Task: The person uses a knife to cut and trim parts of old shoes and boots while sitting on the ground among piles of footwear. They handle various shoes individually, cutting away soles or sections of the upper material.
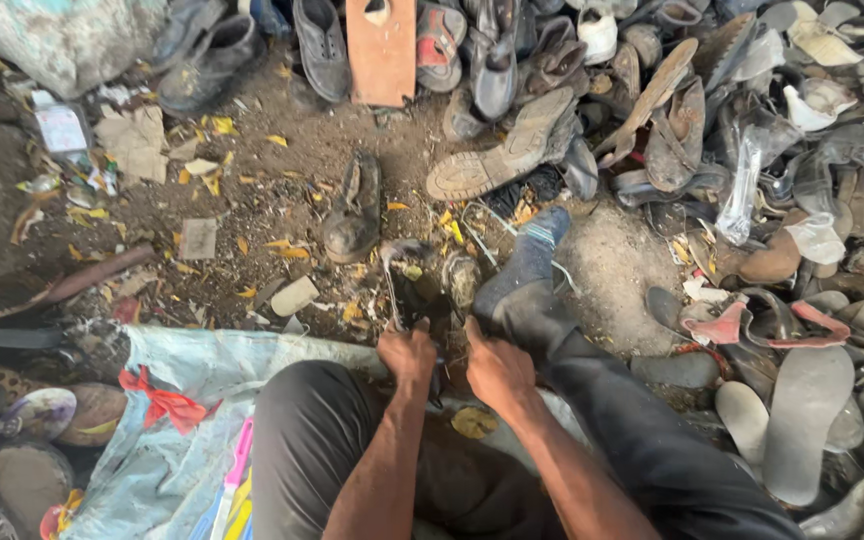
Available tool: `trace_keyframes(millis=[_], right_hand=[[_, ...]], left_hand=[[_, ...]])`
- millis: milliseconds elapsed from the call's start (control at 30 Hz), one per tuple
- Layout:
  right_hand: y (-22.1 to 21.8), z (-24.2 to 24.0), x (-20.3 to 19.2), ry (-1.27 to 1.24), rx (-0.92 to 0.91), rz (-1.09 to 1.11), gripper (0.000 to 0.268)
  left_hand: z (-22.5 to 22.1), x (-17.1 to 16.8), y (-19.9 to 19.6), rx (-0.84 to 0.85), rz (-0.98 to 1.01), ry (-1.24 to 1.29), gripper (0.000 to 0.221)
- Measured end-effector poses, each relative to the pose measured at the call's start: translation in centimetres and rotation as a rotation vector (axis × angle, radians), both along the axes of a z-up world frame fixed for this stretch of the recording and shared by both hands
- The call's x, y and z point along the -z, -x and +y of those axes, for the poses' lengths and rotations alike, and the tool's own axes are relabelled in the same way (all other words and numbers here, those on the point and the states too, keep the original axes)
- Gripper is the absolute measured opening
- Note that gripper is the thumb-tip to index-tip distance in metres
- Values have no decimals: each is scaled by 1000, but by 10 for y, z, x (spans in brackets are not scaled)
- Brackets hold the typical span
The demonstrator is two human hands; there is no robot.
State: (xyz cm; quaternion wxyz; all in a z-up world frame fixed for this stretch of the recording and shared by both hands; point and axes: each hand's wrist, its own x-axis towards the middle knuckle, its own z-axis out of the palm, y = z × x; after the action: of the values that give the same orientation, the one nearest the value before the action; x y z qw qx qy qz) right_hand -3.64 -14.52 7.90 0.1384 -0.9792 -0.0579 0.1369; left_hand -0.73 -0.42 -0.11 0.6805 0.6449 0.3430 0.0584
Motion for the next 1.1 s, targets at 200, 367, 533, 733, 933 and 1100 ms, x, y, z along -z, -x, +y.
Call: trace_keyframes(millis=[200, 367, 533, 733, 933, 1100], right_hand=[[-22, 4, 30, -72, 2, -67, 44], [-9, 1, 28, -81, 13, -37, 52], [27, -11, 13, -65, 35, 49, 55], [5, 3, 25, -58, -15, -53, 31], [57, -19, 8, -233, 64, -10, 45], [28, -12, 23, -294, 76, 30, 36]], left_hand=[[-1, -4, 2, 22, -104, -122, 12], [1, -3, -1, -36, -59, 61, 10], [-2, 4, -3, -33, -83, -54, 11], [2, 16, 3, -40, -272, -99, 11], [4, 19, -5, -107, -44, 38, 7], [5, 12, 13, -68, -203, 75, 8]])
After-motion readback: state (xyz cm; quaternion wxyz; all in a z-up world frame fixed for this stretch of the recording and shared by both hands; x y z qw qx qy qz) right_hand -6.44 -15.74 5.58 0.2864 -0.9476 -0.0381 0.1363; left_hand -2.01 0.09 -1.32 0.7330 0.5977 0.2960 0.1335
